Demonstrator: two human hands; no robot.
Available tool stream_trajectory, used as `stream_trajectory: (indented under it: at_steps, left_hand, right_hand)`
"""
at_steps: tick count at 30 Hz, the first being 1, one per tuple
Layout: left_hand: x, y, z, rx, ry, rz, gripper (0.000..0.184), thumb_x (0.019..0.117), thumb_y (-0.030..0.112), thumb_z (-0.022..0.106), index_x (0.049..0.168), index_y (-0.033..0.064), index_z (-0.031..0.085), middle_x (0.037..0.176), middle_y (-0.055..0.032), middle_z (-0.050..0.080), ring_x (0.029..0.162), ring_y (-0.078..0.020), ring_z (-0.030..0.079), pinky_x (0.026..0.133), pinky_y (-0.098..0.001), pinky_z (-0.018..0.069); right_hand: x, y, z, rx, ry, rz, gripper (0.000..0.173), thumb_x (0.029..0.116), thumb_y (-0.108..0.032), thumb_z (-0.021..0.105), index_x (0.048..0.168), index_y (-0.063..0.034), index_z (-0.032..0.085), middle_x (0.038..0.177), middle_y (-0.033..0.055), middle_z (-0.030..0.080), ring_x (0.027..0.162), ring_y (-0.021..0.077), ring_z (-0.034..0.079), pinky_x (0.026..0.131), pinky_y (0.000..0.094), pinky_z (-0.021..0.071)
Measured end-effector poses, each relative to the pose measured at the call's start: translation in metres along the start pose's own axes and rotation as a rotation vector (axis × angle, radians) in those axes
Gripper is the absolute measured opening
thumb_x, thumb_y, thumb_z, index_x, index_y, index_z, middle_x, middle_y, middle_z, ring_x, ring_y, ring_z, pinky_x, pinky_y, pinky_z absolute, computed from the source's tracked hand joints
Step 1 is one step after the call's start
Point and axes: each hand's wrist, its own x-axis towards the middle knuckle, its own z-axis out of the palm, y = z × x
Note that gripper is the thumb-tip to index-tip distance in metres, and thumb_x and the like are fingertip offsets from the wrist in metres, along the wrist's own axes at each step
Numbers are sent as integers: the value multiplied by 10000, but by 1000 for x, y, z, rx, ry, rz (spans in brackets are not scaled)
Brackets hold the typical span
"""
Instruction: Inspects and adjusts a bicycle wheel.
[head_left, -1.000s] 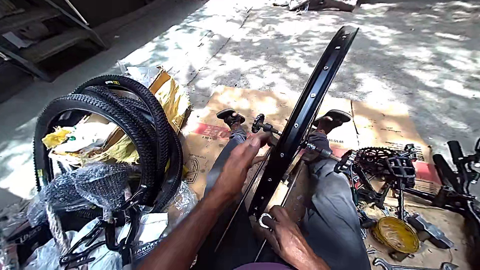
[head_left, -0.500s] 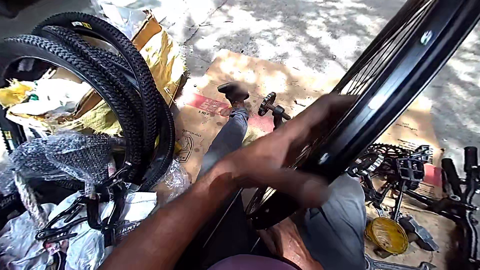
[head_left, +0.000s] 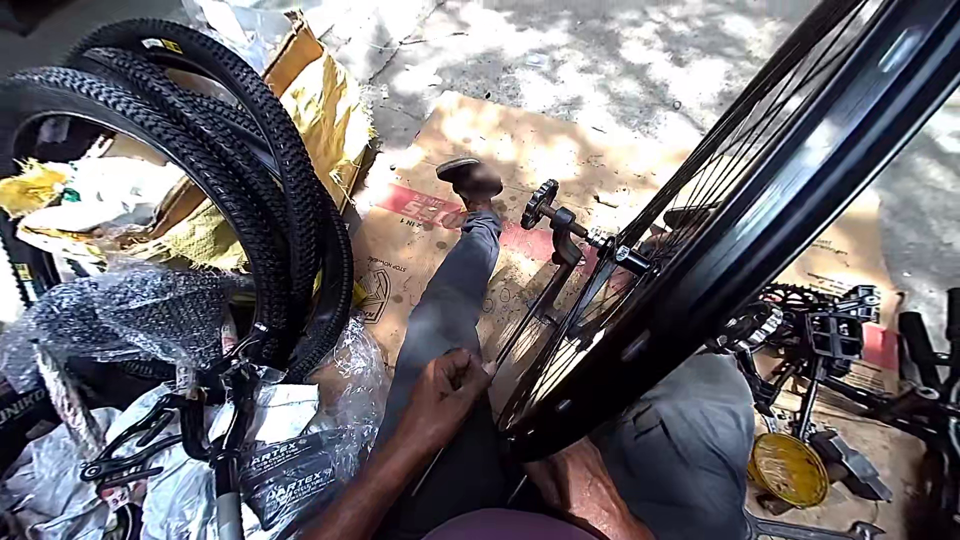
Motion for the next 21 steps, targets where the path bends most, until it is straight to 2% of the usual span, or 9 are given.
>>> stream_trajectory:
  at_steps: [4, 7, 8, 10, 12, 15, 21]
  left_hand:
    - [-12, 6, -4, -80, -42, 110, 223, 981, 339, 646, 963, 129, 718, 824, -39, 650, 675, -154, 595, 597, -293, 513]
    - [-20, 22, -18, -125, -234, 321, 411, 969, 522, 627, 1103, 147, 733, 990, 7, 684, 812, -84, 629, 717, -245, 550]
    - [-22, 30, -22, -108, -297, 402, 429, 959, 535, 639, 1115, 145, 727, 1008, 15, 687, 836, -72, 640, 734, -237, 561]
    - [-24, 43, -28, -10, -359, 520, 349, 937, 465, 709, 1082, 148, 731, 993, 26, 690, 872, -70, 648, 767, -245, 568]
    - [-27, 51, -31, 171, -348, 585, 265, 927, 401, 743, 1030, 157, 734, 965, 60, 703, 886, -48, 655, 788, -242, 571]
    - [-31, 53, -32, 381, -312, 586, 248, 936, 422, 721, 1005, 184, 738, 939, 103, 694, 872, -7, 643, 778, -222, 564]
    - [-33, 49, -25, 463, -254, 587, 256, 945, 439, 701, 977, 186, 726, 901, 108, 672, 840, 9, 629, 750, -213, 557]
  right_hand:
    - [0, -1, -2, 8, 3, 2, 324, 1016, -453, 549, 942, -199, 737, 1006, 38, 685, 1132, 229, 624, 949, 386, 528]
    - [0, -2, -3, 5, 5, 3, 330, 1018, -450, 545, 938, -193, 735, 1002, 51, 686, 1123, 240, 630, 926, 388, 537]
    - [0, -2, -3, 13, 2, 1, 334, 1022, -449, 542, 944, -188, 735, 1009, 59, 686, 1130, 246, 627, 934, 393, 535]
    - [0, -1, -2, 23, 8, -8, 336, 1025, -450, 544, 956, -186, 739, 1021, 59, 689, 1146, 243, 623, 955, 390, 528]
    - [0, 0, 0, 26, 16, -17, 331, 1023, -447, 550, 945, -182, 733, 1022, 59, 689, 1157, 235, 619, 972, 384, 521]
    - [-1, 1, 1, 24, 18, -16, 326, 1017, -447, 561, 934, -183, 732, 1021, 54, 690, 1161, 229, 616, 983, 384, 515]
    - [-1, 2, 2, 32, 29, -8, 324, 1016, -443, 562, 943, -183, 741, 1031, 52, 694, 1155, 231, 614, 975, 383, 513]
